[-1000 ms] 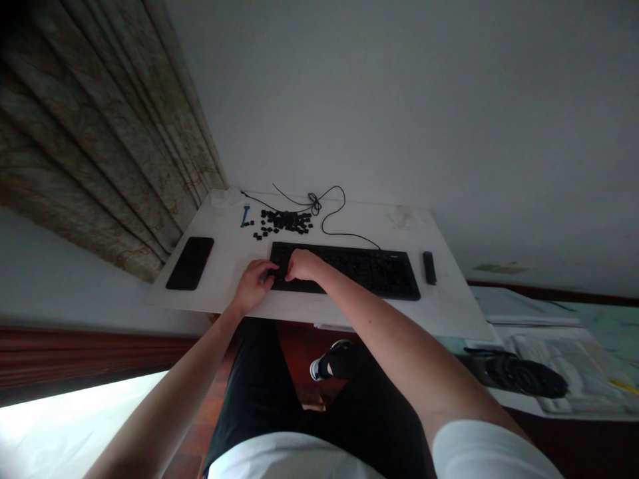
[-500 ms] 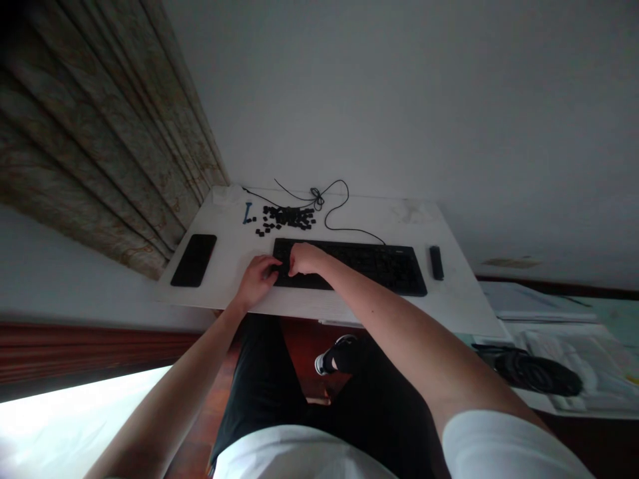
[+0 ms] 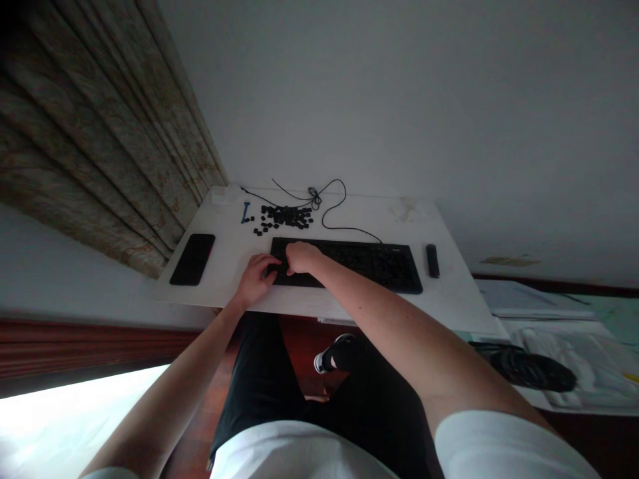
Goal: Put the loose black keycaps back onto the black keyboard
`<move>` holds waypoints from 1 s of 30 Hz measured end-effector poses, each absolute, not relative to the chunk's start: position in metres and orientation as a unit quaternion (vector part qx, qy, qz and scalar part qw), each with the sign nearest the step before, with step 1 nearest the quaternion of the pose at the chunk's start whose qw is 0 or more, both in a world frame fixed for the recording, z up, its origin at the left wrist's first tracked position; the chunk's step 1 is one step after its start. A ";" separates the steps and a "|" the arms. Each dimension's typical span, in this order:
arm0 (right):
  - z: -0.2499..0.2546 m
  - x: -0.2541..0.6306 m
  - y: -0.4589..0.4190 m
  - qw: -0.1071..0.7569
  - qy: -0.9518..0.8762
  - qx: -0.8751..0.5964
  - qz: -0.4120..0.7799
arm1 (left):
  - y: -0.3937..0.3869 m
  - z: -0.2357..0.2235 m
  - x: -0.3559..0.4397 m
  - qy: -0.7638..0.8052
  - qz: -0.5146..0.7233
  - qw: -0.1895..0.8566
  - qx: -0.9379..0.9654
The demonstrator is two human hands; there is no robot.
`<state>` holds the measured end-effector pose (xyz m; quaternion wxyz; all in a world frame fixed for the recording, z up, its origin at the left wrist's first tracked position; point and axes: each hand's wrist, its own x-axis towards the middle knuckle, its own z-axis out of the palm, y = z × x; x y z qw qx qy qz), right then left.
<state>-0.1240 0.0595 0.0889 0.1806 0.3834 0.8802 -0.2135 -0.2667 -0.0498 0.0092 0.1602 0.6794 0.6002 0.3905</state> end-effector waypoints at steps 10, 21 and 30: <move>0.086 -0.083 0.060 -0.033 0.807 0.456 -0.375 | -0.052 0.006 -0.268 0.591 0.382 0.136 0.698; 0.049 0.105 0.062 -0.288 0.656 0.680 -0.155 | -0.052 0.005 -0.261 0.567 0.319 0.072 0.756; 0.019 0.199 0.051 -0.289 0.558 0.777 0.023 | -0.046 0.013 -0.260 0.486 0.286 0.049 0.824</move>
